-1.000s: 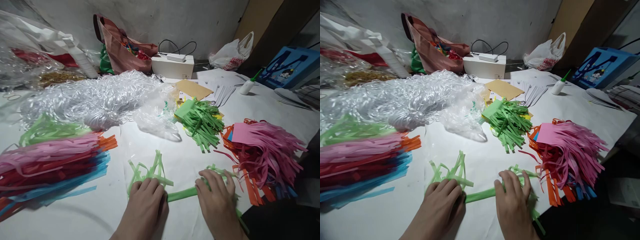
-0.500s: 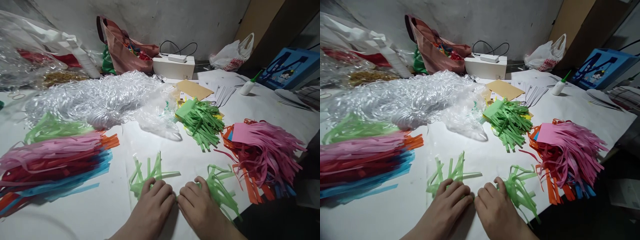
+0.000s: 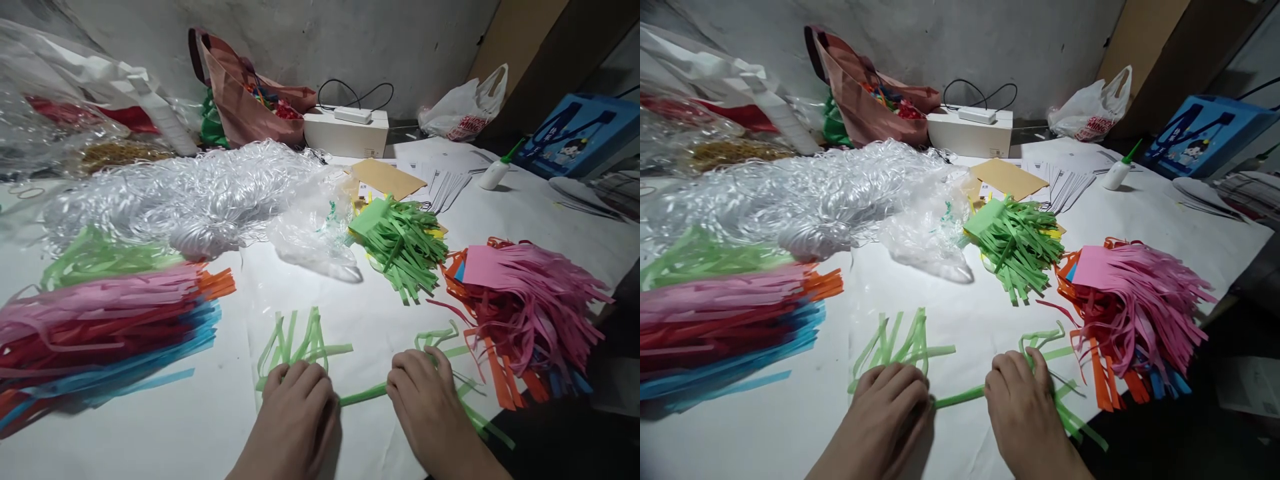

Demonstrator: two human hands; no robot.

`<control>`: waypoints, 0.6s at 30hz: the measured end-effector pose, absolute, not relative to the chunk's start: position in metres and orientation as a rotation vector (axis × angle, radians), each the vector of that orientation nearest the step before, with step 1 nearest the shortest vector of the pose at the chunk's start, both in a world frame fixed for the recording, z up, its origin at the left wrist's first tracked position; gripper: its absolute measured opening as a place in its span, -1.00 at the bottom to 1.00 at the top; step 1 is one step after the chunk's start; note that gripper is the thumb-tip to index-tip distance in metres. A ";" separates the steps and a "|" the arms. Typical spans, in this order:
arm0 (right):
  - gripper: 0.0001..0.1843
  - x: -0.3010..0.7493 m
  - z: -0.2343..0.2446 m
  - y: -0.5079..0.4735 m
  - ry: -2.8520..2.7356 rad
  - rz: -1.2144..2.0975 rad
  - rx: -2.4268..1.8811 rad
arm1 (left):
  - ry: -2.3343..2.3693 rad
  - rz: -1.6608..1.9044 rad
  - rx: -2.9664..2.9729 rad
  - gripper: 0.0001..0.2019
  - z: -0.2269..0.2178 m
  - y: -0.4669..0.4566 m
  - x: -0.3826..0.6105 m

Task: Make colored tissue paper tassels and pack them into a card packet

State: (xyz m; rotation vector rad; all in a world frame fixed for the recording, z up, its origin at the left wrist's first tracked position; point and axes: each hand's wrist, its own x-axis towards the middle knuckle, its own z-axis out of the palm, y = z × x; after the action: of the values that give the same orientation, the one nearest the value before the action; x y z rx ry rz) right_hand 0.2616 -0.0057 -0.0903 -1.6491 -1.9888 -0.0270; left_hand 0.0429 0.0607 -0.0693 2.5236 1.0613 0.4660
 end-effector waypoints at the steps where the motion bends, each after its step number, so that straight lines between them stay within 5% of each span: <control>1: -0.80 0.260 -0.088 -0.004 -1.975 -0.014 -1.680 | 1.102 0.392 2.533 -0.78 -0.066 0.062 0.046; 10: -0.70 0.256 -0.078 0.002 -2.042 -0.008 -1.516 | 0.885 0.640 2.814 -0.81 -0.074 0.059 0.050; 15: -0.82 0.243 -0.084 0.006 -2.257 -0.083 -1.403 | 0.898 0.631 2.937 -0.80 -0.077 0.059 0.059; 18: -0.70 0.242 -0.082 0.010 -2.277 -0.173 -1.400 | 0.950 0.488 2.737 -0.79 -0.070 0.063 0.058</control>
State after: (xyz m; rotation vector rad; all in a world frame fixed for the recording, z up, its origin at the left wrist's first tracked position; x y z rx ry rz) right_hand 0.2418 0.0100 -0.0822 -1.4003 -2.2772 -0.1727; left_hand 0.0583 0.0630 -0.0695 2.7374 0.9504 0.4884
